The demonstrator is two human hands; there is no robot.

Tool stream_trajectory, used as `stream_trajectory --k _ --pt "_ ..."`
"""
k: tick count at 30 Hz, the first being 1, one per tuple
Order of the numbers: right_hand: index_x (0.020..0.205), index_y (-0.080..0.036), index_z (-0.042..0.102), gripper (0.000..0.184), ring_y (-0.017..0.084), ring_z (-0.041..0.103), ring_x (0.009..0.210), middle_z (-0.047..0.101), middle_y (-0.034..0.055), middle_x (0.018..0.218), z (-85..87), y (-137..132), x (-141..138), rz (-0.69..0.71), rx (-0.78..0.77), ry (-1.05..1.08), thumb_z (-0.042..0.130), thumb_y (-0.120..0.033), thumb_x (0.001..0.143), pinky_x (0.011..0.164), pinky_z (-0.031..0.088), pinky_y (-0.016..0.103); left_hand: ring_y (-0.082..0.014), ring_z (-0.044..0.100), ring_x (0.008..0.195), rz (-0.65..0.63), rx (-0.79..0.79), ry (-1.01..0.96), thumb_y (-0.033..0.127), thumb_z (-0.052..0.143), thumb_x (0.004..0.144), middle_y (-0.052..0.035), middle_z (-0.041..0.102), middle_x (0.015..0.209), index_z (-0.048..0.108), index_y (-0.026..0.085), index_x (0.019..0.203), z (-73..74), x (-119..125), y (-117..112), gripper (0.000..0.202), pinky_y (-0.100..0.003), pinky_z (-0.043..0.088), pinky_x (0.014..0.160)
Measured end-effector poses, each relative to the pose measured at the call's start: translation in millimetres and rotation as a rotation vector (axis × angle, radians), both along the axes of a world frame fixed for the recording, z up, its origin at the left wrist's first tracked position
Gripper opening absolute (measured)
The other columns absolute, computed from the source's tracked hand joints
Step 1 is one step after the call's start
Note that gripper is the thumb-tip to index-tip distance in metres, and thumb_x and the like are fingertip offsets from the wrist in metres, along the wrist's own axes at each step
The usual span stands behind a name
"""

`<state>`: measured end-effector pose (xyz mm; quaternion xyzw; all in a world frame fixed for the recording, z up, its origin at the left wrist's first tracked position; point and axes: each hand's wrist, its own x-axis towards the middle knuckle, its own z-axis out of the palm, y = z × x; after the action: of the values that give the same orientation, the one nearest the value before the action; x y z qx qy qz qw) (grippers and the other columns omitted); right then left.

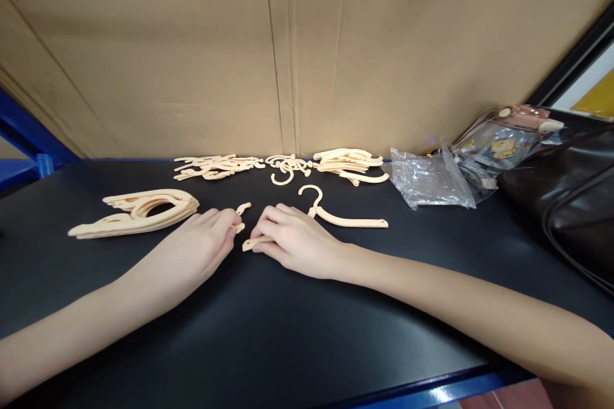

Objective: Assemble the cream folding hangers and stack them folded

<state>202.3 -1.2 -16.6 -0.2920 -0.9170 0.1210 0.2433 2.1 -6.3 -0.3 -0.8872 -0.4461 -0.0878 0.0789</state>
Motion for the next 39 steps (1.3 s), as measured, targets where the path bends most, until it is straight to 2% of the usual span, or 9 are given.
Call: stream_trajectory --k 4,7,11,14,17,21,25,30,39 --pt "0.097 -0.017 0.061 0.010 0.016 0.053 0.093 0.060 0.0036 0.096 1.9 2 3 0.031 -0.172 0.100 0.053 -0.021 0.094 0.086 0.044 0.029 -0.0165 0.057 0.054 0.049 -0.245 -0.259 0.033 0.026 0.097 -0.0002 0.060 0.069 0.041 0.021 0.087 6.1 -8 7 0.022 -0.026 0.040 0.051" --pt "0.096 -0.018 0.061 0.006 0.015 0.054 0.093 0.060 0.0022 0.094 3.5 2 4 0.017 -0.256 0.139 0.056 -0.020 0.093 0.086 0.044 0.027 -0.0139 0.057 0.053 0.064 -0.303 -0.345 0.036 0.031 0.096 0.0031 0.060 0.069 0.040 0.022 0.091 11.9 -13 6 0.017 -0.023 0.039 0.049" --pt "0.093 -0.018 0.060 0.005 0.014 0.056 0.092 0.060 0.0017 0.093 5.1 1 5 -0.005 -0.284 0.149 0.057 -0.021 0.092 0.084 0.044 0.027 -0.0172 0.058 0.058 0.109 -0.224 -0.224 0.034 0.032 0.093 0.0015 0.059 0.069 0.043 0.022 0.092 15.4 -10 -1 0.016 -0.025 0.038 0.050" --pt "0.092 -0.018 0.060 0.007 0.014 0.057 0.089 0.059 0.0015 0.094 5.4 2 5 -0.035 -0.302 0.160 0.058 -0.024 0.092 0.081 0.043 0.026 -0.0215 0.062 0.066 0.115 -0.240 -0.112 0.034 0.036 0.089 -0.0027 0.064 0.079 0.046 0.022 0.098 13.7 -5 -9 0.018 -0.028 0.042 0.055" --pt "0.091 -0.017 0.060 0.008 0.013 0.057 0.087 0.059 0.0013 0.094 5.0 3 5 -0.042 -0.307 0.164 0.058 -0.025 0.091 0.077 0.043 0.025 -0.0239 0.065 0.071 0.100 -0.248 -0.066 0.040 0.043 0.086 -0.0046 0.068 0.087 0.048 0.022 0.096 10.8 0 -14 0.021 -0.031 0.044 0.058" --pt "0.091 -0.018 0.059 0.008 0.012 0.057 0.083 0.060 0.0004 0.094 4.7 3 5 -0.026 -0.334 0.189 0.058 -0.025 0.091 0.073 0.042 0.024 -0.0242 0.065 0.066 0.103 -0.213 -0.019 0.047 0.047 0.085 -0.0021 0.067 0.076 0.047 0.022 0.084 8.1 5 -16 0.026 -0.029 0.039 0.053" --pt "0.087 -0.018 0.058 0.005 0.012 0.056 0.078 0.060 -0.0004 0.090 5.7 2 5 -0.014 -0.353 0.184 0.059 -0.022 0.089 0.070 0.041 0.023 -0.0226 0.064 0.064 0.099 -0.199 0.004 0.049 0.043 0.089 -0.0020 0.066 0.069 0.048 0.021 0.074 5.8 7 -13 0.032 -0.028 0.035 0.051" --pt "0.085 -0.017 0.056 0.006 0.011 0.054 0.073 0.060 -0.0013 0.086 7.8 3 5 -0.038 -0.406 0.160 0.061 -0.020 0.087 0.067 0.039 0.023 -0.0213 0.063 0.061 0.002 -0.225 0.028 0.050 0.043 0.092 -0.0015 0.065 0.068 0.052 0.020 0.081 5.5 4 -6 0.033 -0.027 0.033 0.049" --pt "0.086 -0.019 0.052 0.012 0.010 0.051 0.074 0.056 -0.0030 0.086 5.3 5 7 0.024 -0.412 0.124 0.056 -0.027 0.092 0.067 0.036 0.022 -0.0191 0.061 0.056 -0.135 -0.259 0.164 0.041 0.034 0.099 0.0000 0.063 0.067 0.047 0.020 0.083 11.6 -2 -2 0.030 -0.027 0.034 0.050"
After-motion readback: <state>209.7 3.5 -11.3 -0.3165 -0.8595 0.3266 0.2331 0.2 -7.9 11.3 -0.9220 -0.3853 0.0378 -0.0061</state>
